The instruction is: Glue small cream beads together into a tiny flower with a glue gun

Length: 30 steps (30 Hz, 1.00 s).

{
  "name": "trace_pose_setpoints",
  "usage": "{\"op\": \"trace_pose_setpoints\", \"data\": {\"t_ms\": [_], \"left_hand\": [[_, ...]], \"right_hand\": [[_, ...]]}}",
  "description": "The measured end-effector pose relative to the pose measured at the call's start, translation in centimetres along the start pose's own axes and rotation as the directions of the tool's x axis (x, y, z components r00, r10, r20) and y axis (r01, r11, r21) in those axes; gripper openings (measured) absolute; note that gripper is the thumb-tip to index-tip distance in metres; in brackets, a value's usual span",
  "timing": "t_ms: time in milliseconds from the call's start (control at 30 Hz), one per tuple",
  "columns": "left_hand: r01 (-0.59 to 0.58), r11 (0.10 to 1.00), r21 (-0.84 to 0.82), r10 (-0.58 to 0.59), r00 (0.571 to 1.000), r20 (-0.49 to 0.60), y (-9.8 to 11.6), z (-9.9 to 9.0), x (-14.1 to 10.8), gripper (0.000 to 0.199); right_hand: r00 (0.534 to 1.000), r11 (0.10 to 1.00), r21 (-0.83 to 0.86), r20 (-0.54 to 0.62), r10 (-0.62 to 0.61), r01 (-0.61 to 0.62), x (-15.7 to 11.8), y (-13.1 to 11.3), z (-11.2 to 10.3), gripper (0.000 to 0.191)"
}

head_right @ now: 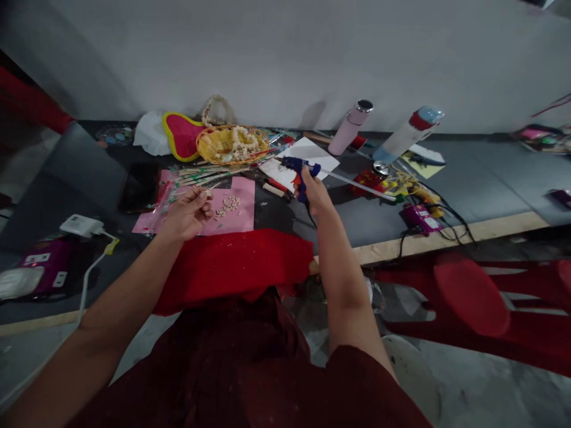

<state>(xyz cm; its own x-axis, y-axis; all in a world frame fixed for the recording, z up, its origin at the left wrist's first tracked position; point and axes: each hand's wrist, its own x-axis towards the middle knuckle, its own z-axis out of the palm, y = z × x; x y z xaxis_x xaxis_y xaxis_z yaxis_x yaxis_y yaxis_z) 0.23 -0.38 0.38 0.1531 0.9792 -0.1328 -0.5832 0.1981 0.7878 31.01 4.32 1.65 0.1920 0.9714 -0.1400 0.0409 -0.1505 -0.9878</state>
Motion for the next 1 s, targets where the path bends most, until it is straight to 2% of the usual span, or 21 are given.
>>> {"op": "trace_pose_setpoints", "data": {"t_ms": [100, 167, 233, 300, 333, 367, 400, 433, 467, 500, 533, 567, 600, 633, 667, 733, 833, 900, 1000], "left_hand": [[0.006, 1.000, -0.008, -0.006, 1.000, -0.015, 0.1, 0.0, 0.0, 0.021], [0.010, 1.000, -0.011, -0.010, 1.000, -0.019, 0.2, 0.0, 0.0, 0.022], [0.014, 1.000, -0.016, -0.014, 1.000, -0.022, 0.2, 0.1, 0.0, 0.024], [0.015, 1.000, -0.019, -0.016, 1.000, -0.023, 0.2, 0.1, 0.0, 0.026], [0.015, 1.000, -0.020, -0.015, 1.000, -0.021, 0.1, 0.2, 0.0, 0.026], [0.014, 1.000, -0.020, -0.014, 1.000, -0.018, 0.1, 0.2, 0.0, 0.026], [0.014, 1.000, -0.018, -0.014, 1.000, -0.015, 0.1, 0.2, 0.0, 0.026], [0.015, 1.000, -0.016, -0.016, 1.000, -0.012, 0.1, 0.2, -0.1, 0.026], [0.017, 1.000, -0.015, -0.017, 1.000, -0.011, 0.0, 0.2, -0.1, 0.025], [0.017, 1.000, -0.014, -0.017, 1.000, -0.012, 0.0, 0.2, -0.1, 0.025], [0.017, 1.000, -0.013, -0.017, 1.000, -0.013, 0.0, 0.2, -0.1, 0.024], [0.017, 1.000, -0.012, -0.017, 1.000, -0.011, 0.1, 0.2, -0.1, 0.022], [0.018, 1.000, -0.010, -0.018, 1.000, -0.007, 0.1, 0.2, -0.1, 0.021], [0.019, 1.000, -0.009, -0.019, 1.000, -0.001, 0.1, 0.2, -0.2, 0.020], [0.022, 1.000, -0.006, -0.022, 1.000, 0.004, 0.1, 0.2, -0.2, 0.020], [0.032, 0.999, 0.001, -0.032, 0.999, 0.009, 0.1, 0.3, -0.2, 0.019], [0.040, 0.999, 0.012, -0.040, 0.999, 0.007, 0.0, 0.5, -0.3, 0.021], [0.038, 0.999, 0.019, -0.038, 0.999, 0.017, -0.1, 0.5, -0.3, 0.021], [0.036, 0.999, 0.028, -0.037, 0.999, 0.032, -0.4, 0.3, -0.2, 0.021]], "right_hand": [[0.991, 0.977, -0.177, -0.073, 0.108, -0.119, 2.5, 0.0, -2.0, 0.050], [0.979, 0.891, -0.412, -0.144, 0.141, -0.189, 3.3, -0.1, -3.0, 0.051], [0.975, 0.673, -0.711, -0.207, 0.076, -0.204, 3.5, -0.6, -3.9, 0.055], [0.974, 0.416, -0.891, -0.220, -0.044, -0.182, 3.0, -1.4, -4.2, 0.055], [0.974, 0.332, -0.930, -0.200, -0.109, -0.154, 2.6, -1.8, -4.0, 0.052], [0.974, 0.303, -0.947, -0.160, -0.162, -0.106, 2.0, -2.2, -3.5, 0.047], [0.976, 0.300, -0.953, -0.093, -0.199, -0.030, 1.3, -2.5, -2.6, 0.039], [0.958, 0.291, -0.947, 0.054, -0.281, 0.139, 0.6, -2.6, -1.4, 0.030], [0.913, 0.299, -0.888, 0.251, -0.321, 0.349, -0.2, -2.6, 0.0, 0.025], [0.841, 0.328, -0.782, 0.436, -0.321, 0.530, -1.0, -2.5, 1.6, 0.023], [0.750, 0.357, -0.660, 0.593, -0.292, 0.661, -1.7, -2.2, 3.2, 0.022], [0.673, 0.374, -0.570, 0.690, -0.267, 0.732, -2.4, -1.8, 4.7, 0.021], [0.616, 0.376, -0.512, 0.749, -0.246, 0.772, -2.8, -1.4, 6.1, 0.022], [0.568, 0.366, -0.474, 0.795, -0.212, 0.801, -3.2, -0.9, 7.2, 0.022], [0.546, 0.358, -0.461, 0.818, -0.183, 0.812, -3.3, -0.5, 8.1, 0.023], [0.562, 0.340, -0.492, 0.814, -0.149, 0.802, -3.3, 0.3, 9.1, 0.023], [0.629, 0.315, -0.564, 0.759, -0.167, 0.764, -3.1, 1.3, 9.5, 0.020], [0.632, 0.321, -0.558, 0.744, -0.215, 0.766, -3.1, 1.8, 9.5, 0.017], [0.619, 0.428, -0.462, 0.687, -0.381, 0.777, -3.6, 2.2, 9.6, 0.014]]}}
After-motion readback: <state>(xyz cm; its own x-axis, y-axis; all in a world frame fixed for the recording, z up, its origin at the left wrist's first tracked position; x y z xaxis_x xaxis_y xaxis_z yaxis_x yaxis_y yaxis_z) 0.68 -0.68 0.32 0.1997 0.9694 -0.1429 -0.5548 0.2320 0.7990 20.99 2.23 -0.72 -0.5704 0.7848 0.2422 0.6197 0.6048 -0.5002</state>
